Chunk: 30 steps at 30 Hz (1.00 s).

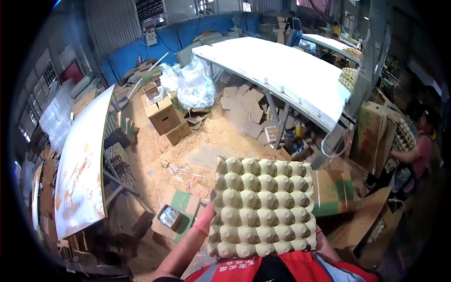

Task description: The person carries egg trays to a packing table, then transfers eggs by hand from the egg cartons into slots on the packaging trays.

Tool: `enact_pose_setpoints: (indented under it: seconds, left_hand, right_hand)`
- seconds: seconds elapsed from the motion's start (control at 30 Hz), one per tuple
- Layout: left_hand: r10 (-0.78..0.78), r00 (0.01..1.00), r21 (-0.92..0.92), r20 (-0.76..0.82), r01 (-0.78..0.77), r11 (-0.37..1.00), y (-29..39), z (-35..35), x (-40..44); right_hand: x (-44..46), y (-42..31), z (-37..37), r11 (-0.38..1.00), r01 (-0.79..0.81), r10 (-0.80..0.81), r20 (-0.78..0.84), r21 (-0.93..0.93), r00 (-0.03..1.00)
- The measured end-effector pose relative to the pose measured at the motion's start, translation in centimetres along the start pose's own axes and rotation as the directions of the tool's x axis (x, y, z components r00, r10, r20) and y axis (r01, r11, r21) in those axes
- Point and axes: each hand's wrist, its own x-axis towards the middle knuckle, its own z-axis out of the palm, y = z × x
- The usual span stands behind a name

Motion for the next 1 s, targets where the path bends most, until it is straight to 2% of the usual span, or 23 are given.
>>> enact_pose_setpoints:
  seconds: [0.13,0.37,0.4,0.47,0.5,0.53,0.6,0.73,0.9,1.0]
  left_hand:
    - [0.042,0.997,0.001,-0.066,-0.042,0.999,7.5,-4.9,5.3]
    - [0.108,0.952,-0.014,-0.286,-0.117,0.993,22.1,-12.7,15.8]
    - [0.109,0.945,-0.027,-0.308,-0.123,0.992,24.1,-13.4,17.2]
    - [0.119,0.931,-0.044,-0.344,-0.142,0.989,27.9,-14.6,19.8]
    - [0.122,0.924,-0.049,-0.362,-0.150,0.987,29.3,-15.2,20.9]
    - [0.122,0.919,-0.050,-0.374,-0.151,0.987,31.0,-15.7,22.5]
    - [0.122,0.914,-0.044,-0.386,-0.150,0.988,34.5,-16.4,26.0]
    - [0.114,0.913,-0.045,-0.391,-0.142,0.989,41.1,-18.0,33.5]
    - [0.083,0.944,-0.024,-0.321,-0.096,0.995,51.7,-20.2,45.0]
    - [0.028,0.983,0.030,-0.181,-0.023,0.999,58.7,-18.8,52.8]
  right_hand:
    - [10.7,-4.3,3.8,0.998,-0.065,0.066,0.092,-0.013,0.994]
    - [29.9,-15.7,10.9,0.990,-0.138,0.142,0.256,-0.031,0.956]
    - [32.4,-17.1,12.2,0.985,-0.169,0.173,0.242,-0.037,0.955]
    - [37.6,-19.1,13.4,0.968,-0.237,0.244,0.109,-0.078,0.964]
    - [40.6,-19.1,11.8,0.976,-0.170,0.182,0.078,-0.136,0.980]
    - [43.4,-20.2,11.9,0.969,-0.144,0.174,0.142,-0.202,0.974]
    - [48.3,-22.5,11.0,0.847,0.062,0.008,0.129,-0.528,0.992]
    - [54.3,-27.5,13.5,0.981,-0.036,0.051,0.073,-0.192,0.996]
    - [65.8,-34.3,13.1,0.994,0.021,-0.017,0.030,-0.108,0.999]
    - [71.1,-38.9,13.0,0.993,0.085,-0.088,-0.037,-0.081,0.995]
